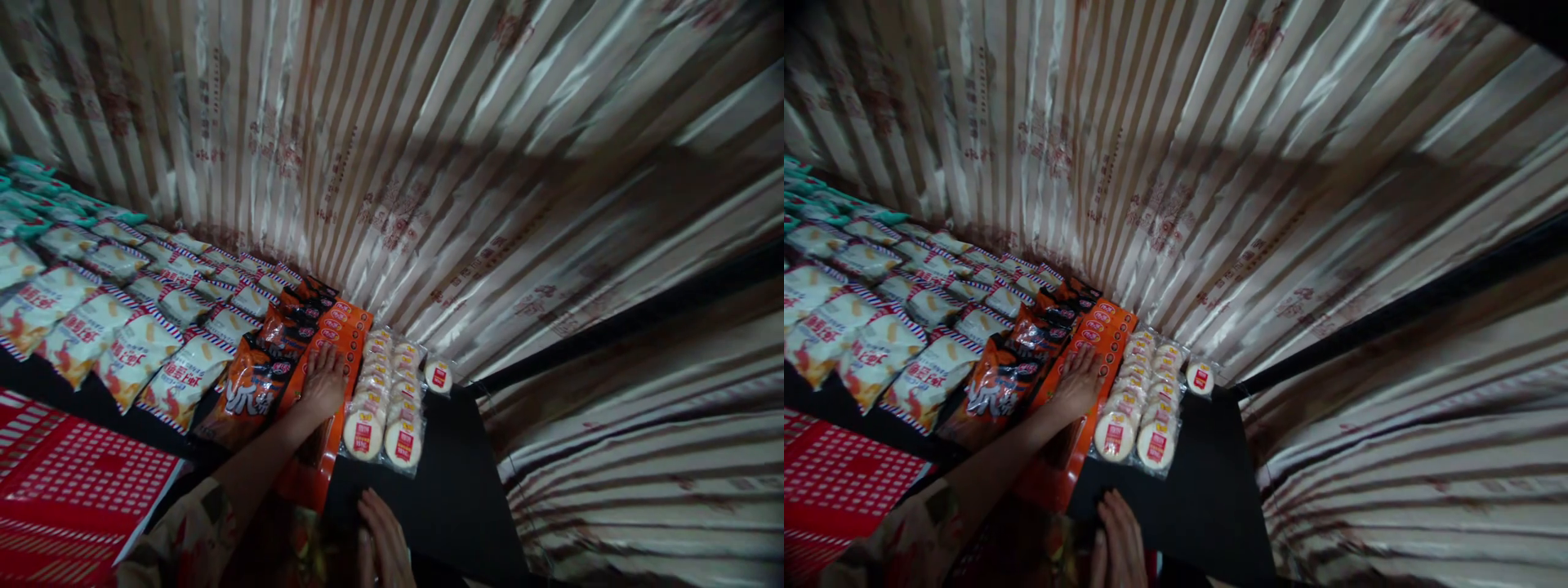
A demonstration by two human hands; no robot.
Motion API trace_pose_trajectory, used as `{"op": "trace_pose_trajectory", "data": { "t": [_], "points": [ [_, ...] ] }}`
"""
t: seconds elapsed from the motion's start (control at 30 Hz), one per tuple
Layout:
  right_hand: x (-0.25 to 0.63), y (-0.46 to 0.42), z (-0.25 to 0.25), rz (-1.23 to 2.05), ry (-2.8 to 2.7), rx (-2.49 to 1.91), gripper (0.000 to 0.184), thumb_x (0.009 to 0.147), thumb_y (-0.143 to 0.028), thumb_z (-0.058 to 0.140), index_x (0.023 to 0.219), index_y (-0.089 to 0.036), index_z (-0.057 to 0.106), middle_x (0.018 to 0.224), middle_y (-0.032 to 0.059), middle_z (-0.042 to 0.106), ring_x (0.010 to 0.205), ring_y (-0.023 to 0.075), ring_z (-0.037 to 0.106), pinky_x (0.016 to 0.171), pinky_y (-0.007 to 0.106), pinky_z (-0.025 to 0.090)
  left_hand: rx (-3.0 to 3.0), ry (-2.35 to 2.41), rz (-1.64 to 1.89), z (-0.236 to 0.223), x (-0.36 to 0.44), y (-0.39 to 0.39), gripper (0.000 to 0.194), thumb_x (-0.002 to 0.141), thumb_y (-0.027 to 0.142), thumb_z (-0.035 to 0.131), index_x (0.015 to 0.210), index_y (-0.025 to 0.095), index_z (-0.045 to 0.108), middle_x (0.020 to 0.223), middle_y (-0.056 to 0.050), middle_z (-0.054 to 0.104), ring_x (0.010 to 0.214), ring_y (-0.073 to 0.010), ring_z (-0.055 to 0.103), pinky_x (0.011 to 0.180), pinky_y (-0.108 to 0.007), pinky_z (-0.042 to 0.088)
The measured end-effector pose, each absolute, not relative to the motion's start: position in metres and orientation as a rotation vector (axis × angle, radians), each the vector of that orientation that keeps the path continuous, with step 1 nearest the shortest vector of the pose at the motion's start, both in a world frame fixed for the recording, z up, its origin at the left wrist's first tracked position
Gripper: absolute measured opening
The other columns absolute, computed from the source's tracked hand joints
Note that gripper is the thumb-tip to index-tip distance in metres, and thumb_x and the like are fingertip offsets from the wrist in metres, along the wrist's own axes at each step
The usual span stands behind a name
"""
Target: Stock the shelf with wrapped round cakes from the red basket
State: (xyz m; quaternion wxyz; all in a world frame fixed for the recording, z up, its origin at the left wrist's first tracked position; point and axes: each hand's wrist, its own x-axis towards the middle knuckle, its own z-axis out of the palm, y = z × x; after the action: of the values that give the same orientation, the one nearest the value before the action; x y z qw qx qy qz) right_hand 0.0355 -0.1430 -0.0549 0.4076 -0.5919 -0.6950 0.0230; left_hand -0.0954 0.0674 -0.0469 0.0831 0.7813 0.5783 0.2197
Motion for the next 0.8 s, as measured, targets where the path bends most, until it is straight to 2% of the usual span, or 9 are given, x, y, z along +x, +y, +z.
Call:
{"op": "trace_pose_trajectory", "data": {
  "t": [0.3,0.8],
  "points": [
    [0.012,-0.151,-0.065,0.05,-1.697,-1.529,0.027,0.089,-0.031,0.043,0.105,-0.029,0.065,0.1,0.0066,0.069,0.095,0.0238,0.065,0.077,0.039,0.056,2.332,1.78,0.664,-0.042,-0.102,0.068,0.047,0.091,0.031,0.03,0.131,0.012,0.044,0.141,-0.013,0.038,0.135,-0.0268,0.023,0.109,-0.049,0.017],
    [-0.003,-0.167,-0.058,0.117,-1.641,-1.586,0.028,0.088,-0.031,0.045,0.108,-0.034,0.065,0.099,0.0036,0.07,0.092,0.0232,0.066,0.077,0.037,0.058,2.375,1.722,0.651,-0.042,-0.105,0.067,0.046,0.089,0.03,0.034,0.13,0.013,0.047,0.14,-0.015,0.038,0.135,-0.0291,0.024,0.108,-0.052,0.017]
  ]
}}
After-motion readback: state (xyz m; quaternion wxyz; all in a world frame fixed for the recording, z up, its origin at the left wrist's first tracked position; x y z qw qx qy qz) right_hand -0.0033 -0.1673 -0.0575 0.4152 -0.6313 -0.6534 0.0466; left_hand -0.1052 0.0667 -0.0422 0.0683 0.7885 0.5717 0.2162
